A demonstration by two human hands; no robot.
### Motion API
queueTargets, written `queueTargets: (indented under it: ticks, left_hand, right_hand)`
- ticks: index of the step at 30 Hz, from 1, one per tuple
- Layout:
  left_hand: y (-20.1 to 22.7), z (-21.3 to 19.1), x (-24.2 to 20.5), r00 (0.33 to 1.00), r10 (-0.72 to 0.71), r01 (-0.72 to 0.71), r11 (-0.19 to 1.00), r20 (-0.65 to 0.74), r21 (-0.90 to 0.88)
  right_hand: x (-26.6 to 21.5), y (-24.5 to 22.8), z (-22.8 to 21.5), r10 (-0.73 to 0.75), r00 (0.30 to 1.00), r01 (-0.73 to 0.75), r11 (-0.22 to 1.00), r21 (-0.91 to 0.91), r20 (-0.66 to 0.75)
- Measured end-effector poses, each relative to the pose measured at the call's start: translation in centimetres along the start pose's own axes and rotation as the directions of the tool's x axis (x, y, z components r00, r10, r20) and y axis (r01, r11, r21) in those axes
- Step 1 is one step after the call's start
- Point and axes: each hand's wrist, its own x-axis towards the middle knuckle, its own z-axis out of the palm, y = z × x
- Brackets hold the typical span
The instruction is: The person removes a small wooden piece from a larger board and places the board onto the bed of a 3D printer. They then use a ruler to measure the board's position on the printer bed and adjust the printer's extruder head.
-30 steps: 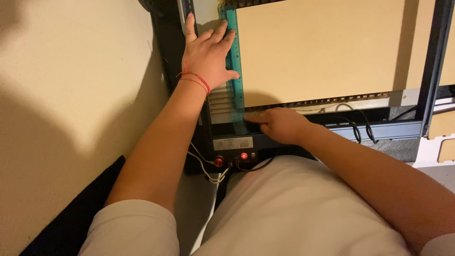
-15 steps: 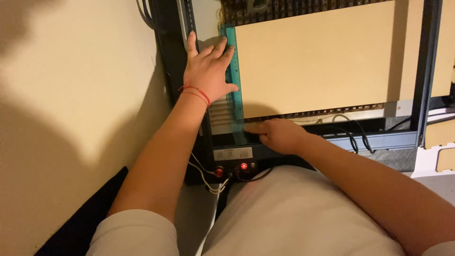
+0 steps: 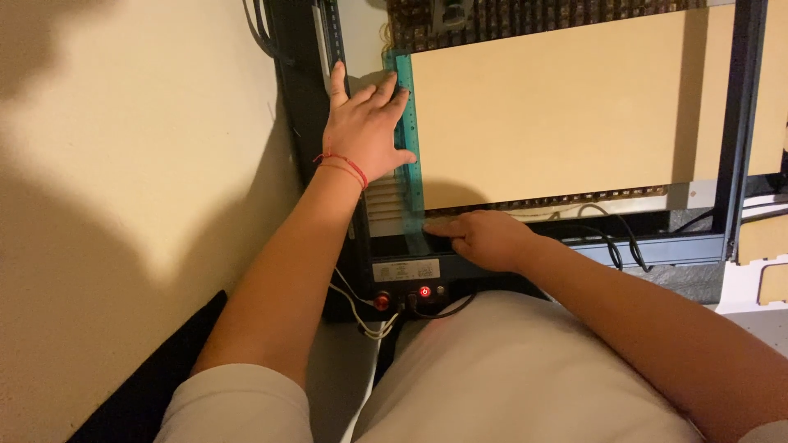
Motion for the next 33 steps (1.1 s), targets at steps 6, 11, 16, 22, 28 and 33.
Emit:
queueTargets:
  ticks: [6,11,16,22,28,33]
  left_hand:
    - [0.0,0.0,0.0,1.000,-0.009,0.009,1.000,0.008,-0.003]
    - [-0.2,0.6,0.1,1.000,0.000,0.000,1.000,-0.028,-0.010]
    - [-0.1,0.4,0.1,1.000,0.002,-0.002,1.000,-0.026,-0.009]
    - [-0.1,0.6,0.1,0.999,-0.002,0.002,1.000,-0.034,-0.002]
    - [-0.2,0.8,0.1,1.000,-0.009,0.009,1.000,-0.021,-0.019]
    - [-0.2,0.9,0.1,0.999,-0.004,0.003,1.000,-0.053,-0.003]
  right_hand:
    - [-0.3,-0.5,-0.4,0.060,0.998,-0.060,0.997,0.044,0.011]
    - [-0.2,-0.5,-0.3,0.034,0.999,-0.034,0.996,0.083,-0.002]
    - [-0.5,-1.0,-0.9,0.083,0.996,-0.085,0.994,0.070,0.031]
    - [-0.4,-0.6,-0.5,0.027,1.000,-0.028,0.999,0.028,0.004]
    - [-0.4,-0.4,-0.3,0.035,0.999,-0.034,0.995,0.093,-0.001]
    - [-0.4,-0.3,-0.3,0.035,0.999,-0.034,0.995,0.093,-0.010]
